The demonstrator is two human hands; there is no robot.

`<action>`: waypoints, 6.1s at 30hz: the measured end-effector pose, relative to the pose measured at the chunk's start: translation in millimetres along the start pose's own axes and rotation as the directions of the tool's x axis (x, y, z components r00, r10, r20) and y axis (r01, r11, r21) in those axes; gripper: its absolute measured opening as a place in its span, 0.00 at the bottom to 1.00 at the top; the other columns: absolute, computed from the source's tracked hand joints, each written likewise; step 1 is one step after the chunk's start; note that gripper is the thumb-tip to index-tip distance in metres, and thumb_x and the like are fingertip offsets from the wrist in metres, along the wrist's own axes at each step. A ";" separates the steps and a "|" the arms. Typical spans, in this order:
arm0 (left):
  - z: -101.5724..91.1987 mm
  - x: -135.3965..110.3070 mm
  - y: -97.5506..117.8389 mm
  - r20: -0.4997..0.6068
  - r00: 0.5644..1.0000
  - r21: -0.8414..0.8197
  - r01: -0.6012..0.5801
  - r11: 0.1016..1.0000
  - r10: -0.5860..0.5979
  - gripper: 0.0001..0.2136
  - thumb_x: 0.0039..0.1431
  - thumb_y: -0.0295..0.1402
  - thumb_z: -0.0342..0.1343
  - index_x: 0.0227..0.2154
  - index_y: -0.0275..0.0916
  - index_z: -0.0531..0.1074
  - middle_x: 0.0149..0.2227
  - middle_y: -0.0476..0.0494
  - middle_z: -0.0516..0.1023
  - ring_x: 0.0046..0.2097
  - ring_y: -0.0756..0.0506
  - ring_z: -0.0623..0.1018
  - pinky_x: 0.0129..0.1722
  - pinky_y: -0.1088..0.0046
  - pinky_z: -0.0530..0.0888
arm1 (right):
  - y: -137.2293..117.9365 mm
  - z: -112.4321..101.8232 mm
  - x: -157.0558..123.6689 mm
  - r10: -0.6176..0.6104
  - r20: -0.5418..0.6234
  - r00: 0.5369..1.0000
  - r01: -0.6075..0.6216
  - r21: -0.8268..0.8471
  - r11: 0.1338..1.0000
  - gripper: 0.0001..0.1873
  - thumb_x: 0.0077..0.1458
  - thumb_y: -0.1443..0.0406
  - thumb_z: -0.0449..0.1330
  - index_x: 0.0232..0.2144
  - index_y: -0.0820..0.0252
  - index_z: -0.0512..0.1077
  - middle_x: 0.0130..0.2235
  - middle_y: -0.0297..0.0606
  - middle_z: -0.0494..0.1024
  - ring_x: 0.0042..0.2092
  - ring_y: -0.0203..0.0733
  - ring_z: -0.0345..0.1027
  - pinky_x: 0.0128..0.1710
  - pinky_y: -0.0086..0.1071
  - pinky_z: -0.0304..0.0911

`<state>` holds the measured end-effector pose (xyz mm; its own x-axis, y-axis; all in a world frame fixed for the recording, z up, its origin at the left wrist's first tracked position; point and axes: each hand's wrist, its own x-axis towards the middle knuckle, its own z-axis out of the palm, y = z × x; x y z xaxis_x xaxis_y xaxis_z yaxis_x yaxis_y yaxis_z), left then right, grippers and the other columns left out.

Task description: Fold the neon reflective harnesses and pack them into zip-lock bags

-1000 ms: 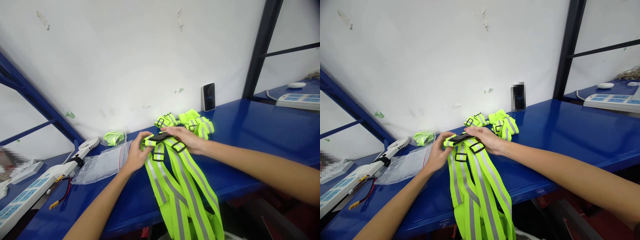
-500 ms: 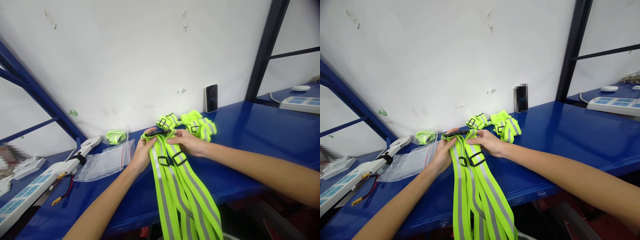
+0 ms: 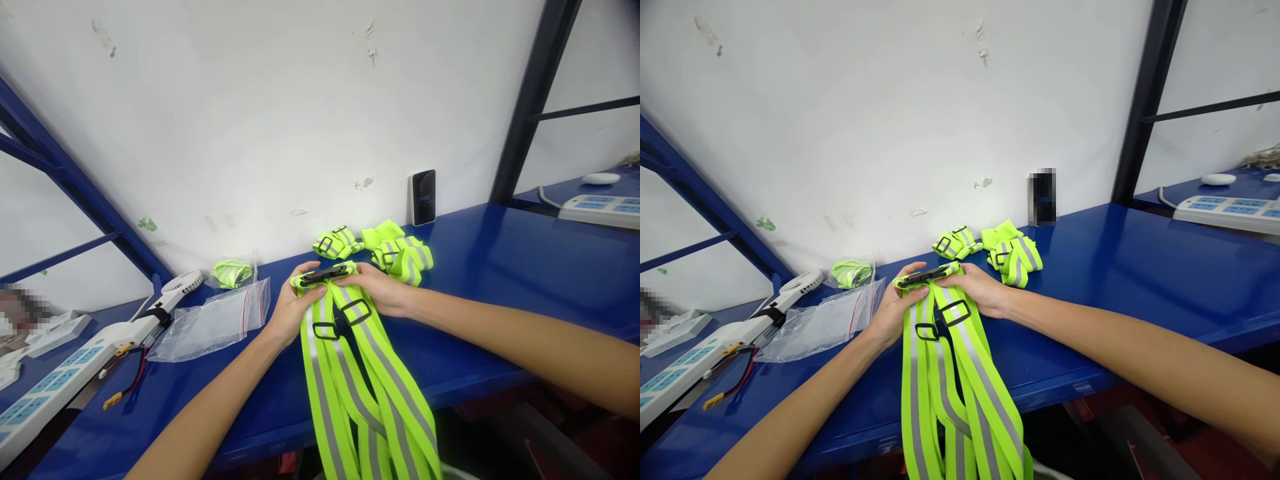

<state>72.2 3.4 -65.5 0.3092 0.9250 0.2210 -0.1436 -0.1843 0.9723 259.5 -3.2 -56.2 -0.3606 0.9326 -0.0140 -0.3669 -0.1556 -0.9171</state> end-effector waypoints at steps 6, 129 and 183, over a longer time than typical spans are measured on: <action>-1.8 1.4 -0.7 -0.035 0.999 0.093 -0.018 0.995 0.021 0.25 0.47 0.34 0.67 0.49 0.42 0.70 0.41 0.45 0.79 0.37 0.44 0.79 0.40 0.67 0.76 | 6.9 -1.3 3.4 -0.044 -0.056 0.997 0.041 -0.066 0.997 0.09 0.46 0.72 0.67 0.32 0.61 0.76 0.33 0.38 0.82 0.36 0.43 0.77 0.37 0.34 0.72; -8.1 12.0 -21.1 -0.167 0.948 0.088 -0.261 0.961 0.272 0.19 0.49 0.35 0.67 0.42 0.39 0.69 0.44 0.42 0.79 0.46 0.42 0.79 0.49 0.61 0.74 | 15.0 27.5 -1.8 -0.268 -0.091 0.959 0.258 -0.102 0.961 0.16 0.44 0.72 0.57 0.39 0.58 0.71 0.32 0.32 0.79 0.36 0.43 0.73 0.42 0.37 0.66; -17.4 8.3 -9.8 -0.053 0.914 0.342 -0.361 0.868 0.402 0.07 0.50 0.27 0.61 0.30 0.38 0.67 0.47 0.41 0.74 0.50 0.41 0.74 0.47 0.65 0.70 | -1.2 17.5 -10.3 -0.067 0.140 0.988 0.043 0.165 0.985 0.13 0.52 0.61 0.64 0.41 0.55 0.71 0.36 0.33 0.77 0.35 0.39 0.73 0.34 0.30 0.68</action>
<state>59.8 18.7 -74.6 0.1753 0.7893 0.5885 0.0850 -0.6077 0.7896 248.6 -18.3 -48.0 -0.4521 0.8859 0.1036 -0.5188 -0.1667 -0.8385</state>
